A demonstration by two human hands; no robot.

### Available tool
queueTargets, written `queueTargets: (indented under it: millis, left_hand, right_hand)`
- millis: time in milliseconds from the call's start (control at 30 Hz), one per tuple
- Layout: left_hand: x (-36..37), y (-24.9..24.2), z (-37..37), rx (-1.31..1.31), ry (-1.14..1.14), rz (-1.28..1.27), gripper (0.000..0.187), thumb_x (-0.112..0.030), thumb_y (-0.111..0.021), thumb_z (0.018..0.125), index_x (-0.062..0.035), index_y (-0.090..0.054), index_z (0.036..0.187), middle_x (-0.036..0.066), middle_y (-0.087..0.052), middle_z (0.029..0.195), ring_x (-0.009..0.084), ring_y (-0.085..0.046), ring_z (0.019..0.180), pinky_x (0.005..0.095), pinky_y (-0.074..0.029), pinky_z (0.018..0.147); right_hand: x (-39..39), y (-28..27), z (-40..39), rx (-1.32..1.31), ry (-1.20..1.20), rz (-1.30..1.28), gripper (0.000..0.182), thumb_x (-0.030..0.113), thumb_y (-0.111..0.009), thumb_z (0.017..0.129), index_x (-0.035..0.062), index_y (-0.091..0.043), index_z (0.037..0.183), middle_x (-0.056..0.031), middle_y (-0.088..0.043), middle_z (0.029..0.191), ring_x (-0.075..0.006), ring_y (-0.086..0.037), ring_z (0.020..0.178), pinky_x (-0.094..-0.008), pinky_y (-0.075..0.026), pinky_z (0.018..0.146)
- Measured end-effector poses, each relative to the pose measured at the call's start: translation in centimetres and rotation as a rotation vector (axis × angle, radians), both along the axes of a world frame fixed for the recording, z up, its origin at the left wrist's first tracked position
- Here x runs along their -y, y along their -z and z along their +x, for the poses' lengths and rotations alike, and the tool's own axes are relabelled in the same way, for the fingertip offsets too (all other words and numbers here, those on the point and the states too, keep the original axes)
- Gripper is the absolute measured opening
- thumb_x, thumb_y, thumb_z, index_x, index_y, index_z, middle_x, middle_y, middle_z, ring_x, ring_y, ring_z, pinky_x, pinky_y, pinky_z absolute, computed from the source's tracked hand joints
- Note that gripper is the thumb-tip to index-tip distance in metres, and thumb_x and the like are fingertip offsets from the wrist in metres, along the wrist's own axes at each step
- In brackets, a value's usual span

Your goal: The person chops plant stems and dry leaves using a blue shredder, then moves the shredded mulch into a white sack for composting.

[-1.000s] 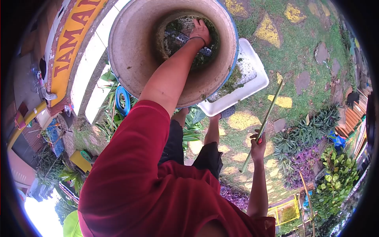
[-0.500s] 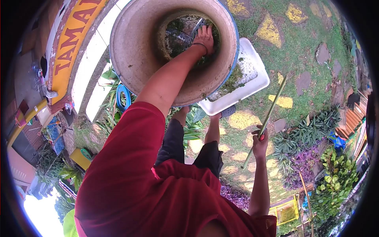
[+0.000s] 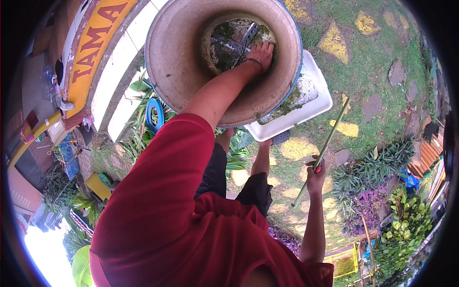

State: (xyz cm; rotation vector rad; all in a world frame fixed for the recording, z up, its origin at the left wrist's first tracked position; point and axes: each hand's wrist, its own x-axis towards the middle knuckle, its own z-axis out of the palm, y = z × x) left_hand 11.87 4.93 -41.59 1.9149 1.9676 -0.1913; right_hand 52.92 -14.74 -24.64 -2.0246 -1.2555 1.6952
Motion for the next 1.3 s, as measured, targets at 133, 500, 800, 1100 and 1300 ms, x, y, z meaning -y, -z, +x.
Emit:
queueTargets:
  millis: [133, 500, 800, 1100, 1300]
  left_hand:
    - [0.5, -0.6, -0.1, 0.086, 0.053, -0.035, 0.033, -0.016, -0.037, 0.099, -0.0021, -0.047, 0.127, 0.02, -0.052, 0.13, 0.0404, -0.057, 0.12, 0.0531, -0.046, 0.1]
    - [1.3, -4.6, -2.6, 0.128, 0.235, -0.137, 0.037, -0.025, -0.061, 0.09, -0.0034, -0.061, 0.12, 0.019, -0.065, 0.124, 0.0383, -0.067, 0.108, 0.048, -0.054, 0.091]
    - [5.0, -26.8, -7.8, 0.923, -0.536, -0.341, 0.046, -0.03, -0.077, 0.086, 0.0042, -0.065, 0.113, 0.006, -0.07, 0.097, 0.0099, -0.062, 0.079, 0.0283, -0.052, 0.075]
    - [11.4, -37.4, 3.7, 1.415, -0.343, -0.446, 0.037, -0.01, -0.075, 0.088, 0.0048, -0.062, 0.12, 0.003, -0.068, 0.109, 0.0082, -0.06, 0.095, 0.0274, -0.05, 0.088]
    - [16.2, -24.4, 10.9, 0.804, -0.078, -0.201, 0.054, -0.024, -0.073, 0.083, 0.0063, -0.056, 0.124, 0.023, -0.063, 0.119, 0.0311, -0.064, 0.108, 0.0401, -0.049, 0.096]
  right_hand:
    - [0.2, 0.3, 0.5, -0.005, 0.001, 0.038, 0.047, -0.004, -0.05, 0.077, 0.0061, -0.055, 0.122, -0.0056, -0.063, 0.088, -0.0078, -0.045, 0.064, -0.0251, -0.038, 0.059]
    - [0.4, -1.6, 0.8, 0.015, -0.009, 0.061, 0.046, -0.002, -0.051, 0.078, 0.0054, -0.055, 0.123, -0.006, -0.064, 0.089, -0.0086, -0.046, 0.064, -0.0254, -0.04, 0.06]
    - [0.1, -4.0, 1.4, -0.009, -0.001, 0.107, 0.044, 0.0, -0.053, 0.079, 0.0039, -0.055, 0.122, -0.0069, -0.064, 0.089, -0.0117, -0.053, 0.074, -0.0281, -0.044, 0.07]
    - [-1.7, -5.5, 1.5, -0.074, 0.002, 0.175, 0.043, 0.001, -0.054, 0.081, 0.0042, -0.055, 0.124, -0.0072, -0.065, 0.09, -0.0111, -0.053, 0.074, -0.0271, -0.044, 0.069]
    - [-0.7, -5.8, 3.6, -0.055, 0.004, 0.174, 0.041, 0.001, -0.054, 0.082, 0.0034, -0.055, 0.123, -0.0057, -0.064, 0.09, -0.0099, -0.053, 0.073, -0.0268, -0.044, 0.068]
